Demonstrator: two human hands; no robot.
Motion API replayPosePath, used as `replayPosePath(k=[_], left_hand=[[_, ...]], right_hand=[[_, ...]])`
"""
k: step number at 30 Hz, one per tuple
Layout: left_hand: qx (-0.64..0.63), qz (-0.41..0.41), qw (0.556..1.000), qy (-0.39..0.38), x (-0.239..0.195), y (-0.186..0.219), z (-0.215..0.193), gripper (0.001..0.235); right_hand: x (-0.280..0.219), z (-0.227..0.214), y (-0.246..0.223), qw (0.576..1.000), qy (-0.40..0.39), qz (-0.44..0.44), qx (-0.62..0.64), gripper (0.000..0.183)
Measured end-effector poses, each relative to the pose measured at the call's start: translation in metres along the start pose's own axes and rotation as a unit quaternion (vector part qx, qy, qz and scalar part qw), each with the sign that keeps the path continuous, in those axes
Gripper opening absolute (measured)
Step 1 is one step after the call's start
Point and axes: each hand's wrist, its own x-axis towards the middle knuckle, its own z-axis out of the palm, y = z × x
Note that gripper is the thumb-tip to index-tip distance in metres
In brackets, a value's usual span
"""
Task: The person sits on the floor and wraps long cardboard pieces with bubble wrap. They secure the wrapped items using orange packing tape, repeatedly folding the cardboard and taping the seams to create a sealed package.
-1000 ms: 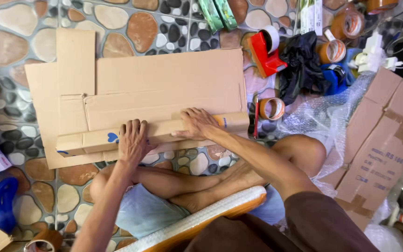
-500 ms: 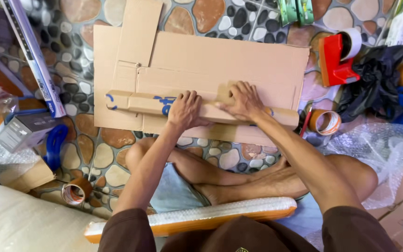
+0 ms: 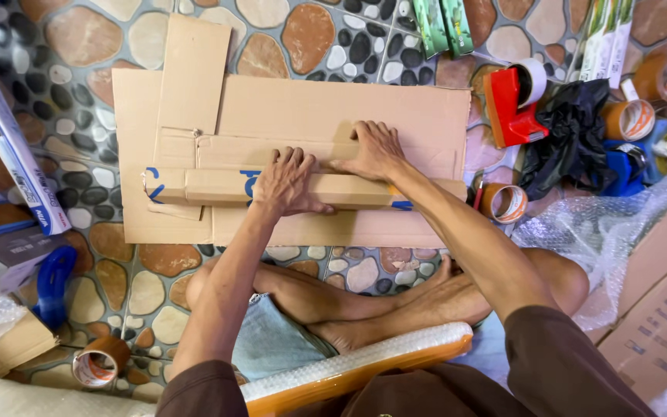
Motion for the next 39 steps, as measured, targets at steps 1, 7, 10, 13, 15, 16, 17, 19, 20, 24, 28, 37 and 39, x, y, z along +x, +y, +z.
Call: replayPosePath(k=[1,7,10,13,15,16,17,19,20,24,28,37,39], left_hand=[[-0.010,0.004,1.000,0.022,-0.002,0.002,-0.007,0.113],[-0.022,0.007,0.999,0.044,0.000,0.001,-0.002,0.150],[0.004,0.000,0.999,0.049,0.000,-0.002,0.014,0.153],[0.025,0.002,0.998,0.060,0.003,-0.004,0.014,0.136],[0.014,0.006,0.998,0.059,0.002,-0.004,0.017,0.123],[0.022,0.002,0.996,0.085,0.004,-0.004,0.020,0.114],[0.030,-0.005,0.994,0.106,0.000,-0.004,0.026,0.107],[0.049,0.004,0.992,0.118,0.000,-0.004,0.031,0.107],[0.068,0.011,0.989,0.130,0.004,-0.008,0.030,0.107],[0.057,0.013,0.992,0.110,0.009,-0.005,0.036,0.107],[0.042,-0.015,0.995,0.094,0.006,-0.003,0.050,0.107],[0.061,-0.023,0.995,0.078,0.000,0.005,0.053,0.106],[0.049,-0.028,0.995,0.078,-0.005,0.008,0.047,0.106]], right_hand=[[0.010,0.004,0.005,0.999,-0.043,0.004,-0.025,0.080],[-0.027,-0.032,-0.031,0.993,-0.117,0.002,0.004,0.071],[-0.058,-0.028,-0.047,0.992,-0.127,-0.009,-0.019,0.080],[-0.058,-0.004,-0.028,0.992,-0.100,-0.023,-0.072,0.098],[-0.056,0.002,-0.023,0.992,-0.088,-0.025,-0.091,0.109],[-0.054,-0.004,-0.027,0.991,-0.100,-0.028,-0.089,0.107],[-0.054,-0.005,-0.033,0.989,-0.116,-0.034,-0.083,0.105],[-0.050,-0.017,-0.043,0.986,-0.149,-0.013,-0.080,0.104],[-0.043,-0.027,-0.050,0.980,-0.182,0.006,-0.077,0.103],[-0.037,-0.021,-0.040,0.979,-0.192,0.002,-0.063,0.110],[-0.044,-0.016,-0.042,0.983,-0.161,-0.012,-0.085,0.101],[-0.073,0.006,-0.042,0.997,-0.059,-0.031,-0.033,0.088],[-0.081,0.003,-0.046,0.998,-0.037,-0.037,-0.042,0.086]])
